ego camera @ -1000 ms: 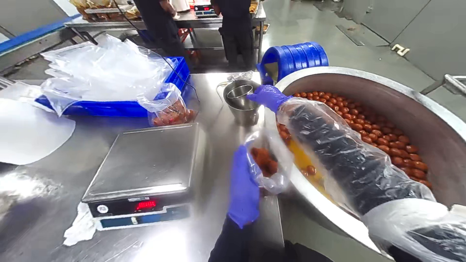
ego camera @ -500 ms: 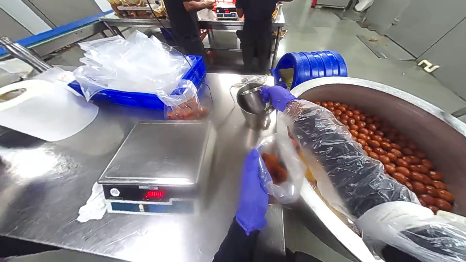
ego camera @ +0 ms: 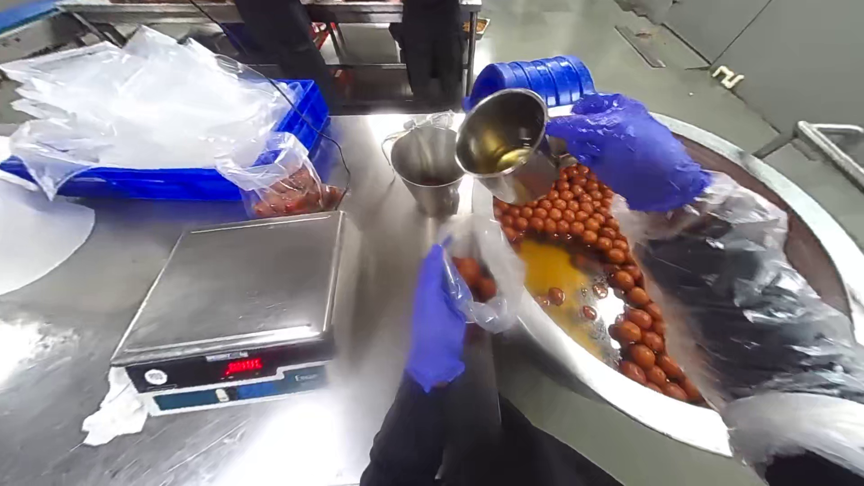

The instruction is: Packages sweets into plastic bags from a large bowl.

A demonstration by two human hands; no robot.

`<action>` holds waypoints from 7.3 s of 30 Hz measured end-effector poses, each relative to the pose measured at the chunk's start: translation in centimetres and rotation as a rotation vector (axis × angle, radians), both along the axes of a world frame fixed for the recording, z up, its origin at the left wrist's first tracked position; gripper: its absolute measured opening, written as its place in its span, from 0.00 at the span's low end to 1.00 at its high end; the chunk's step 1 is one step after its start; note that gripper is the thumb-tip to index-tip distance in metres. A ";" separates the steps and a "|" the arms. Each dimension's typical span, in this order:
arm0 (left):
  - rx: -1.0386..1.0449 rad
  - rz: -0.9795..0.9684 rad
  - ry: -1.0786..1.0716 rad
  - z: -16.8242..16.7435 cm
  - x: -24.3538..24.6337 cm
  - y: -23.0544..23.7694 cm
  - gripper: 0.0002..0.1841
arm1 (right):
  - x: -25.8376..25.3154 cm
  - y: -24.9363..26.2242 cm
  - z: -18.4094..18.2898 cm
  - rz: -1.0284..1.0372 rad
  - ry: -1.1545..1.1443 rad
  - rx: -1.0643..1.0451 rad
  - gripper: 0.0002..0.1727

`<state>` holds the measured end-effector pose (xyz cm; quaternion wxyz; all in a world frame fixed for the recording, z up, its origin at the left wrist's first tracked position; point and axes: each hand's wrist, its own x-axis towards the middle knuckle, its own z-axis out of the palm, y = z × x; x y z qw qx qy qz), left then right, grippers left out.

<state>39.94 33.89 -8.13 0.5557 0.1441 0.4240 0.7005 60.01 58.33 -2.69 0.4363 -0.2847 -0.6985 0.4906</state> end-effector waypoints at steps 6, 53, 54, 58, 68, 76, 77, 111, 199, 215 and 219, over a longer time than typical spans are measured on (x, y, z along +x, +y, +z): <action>-0.001 -0.046 -0.053 0.3 0.9 0.6 0.24 | 1.8 -15.9 9.3 -0.319 -0.626 0.040 0.12; 0.040 -0.023 -0.030 0.3 0.9 0.4 0.29 | 4.7 -17.2 2.6 -0.143 0.291 0.141 0.06; 0.041 -0.014 -0.029 0.4 1.0 0.4 0.29 | 5.5 -17.4 3.1 -0.228 0.264 -0.022 0.08; 0.077 0.013 -0.043 0.6 1.6 0.6 0.31 | 9.0 -16.2 1.3 -0.450 0.141 -0.294 0.13; 0.123 0.143 0.095 0.5 2.7 0.7 0.31 | 11.1 -8.9 -16.2 -0.382 -0.929 -0.500 0.21; 0.048 0.203 0.114 1.4 3.5 1.3 0.32 | 9.8 -7.4 -17.2 -0.203 -1.274 -0.464 0.23; 0.064 0.195 0.106 1.3 3.4 1.3 0.32 | 9.7 -7.4 -16.9 -0.204 -1.283 -0.464 0.23; 0.041 0.169 0.013 1.9 3.5 1.3 0.32 | 17.4 -10.9 -21.3 -0.714 -0.222 -0.690 0.14; 0.009 0.122 -0.018 0.9 3.1 1.1 0.28 | 0.7 -16.5 6.3 -0.105 -0.657 0.650 0.10; 0.104 0.091 0.006 0.4 3.2 1.2 0.31 | 7.9 -13.6 3.4 -0.379 0.089 -0.214 0.13; 0.085 0.071 0.012 0.3 2.9 1.0 0.33 | 10.6 -11.8 -3.3 -0.533 0.016 -0.321 0.12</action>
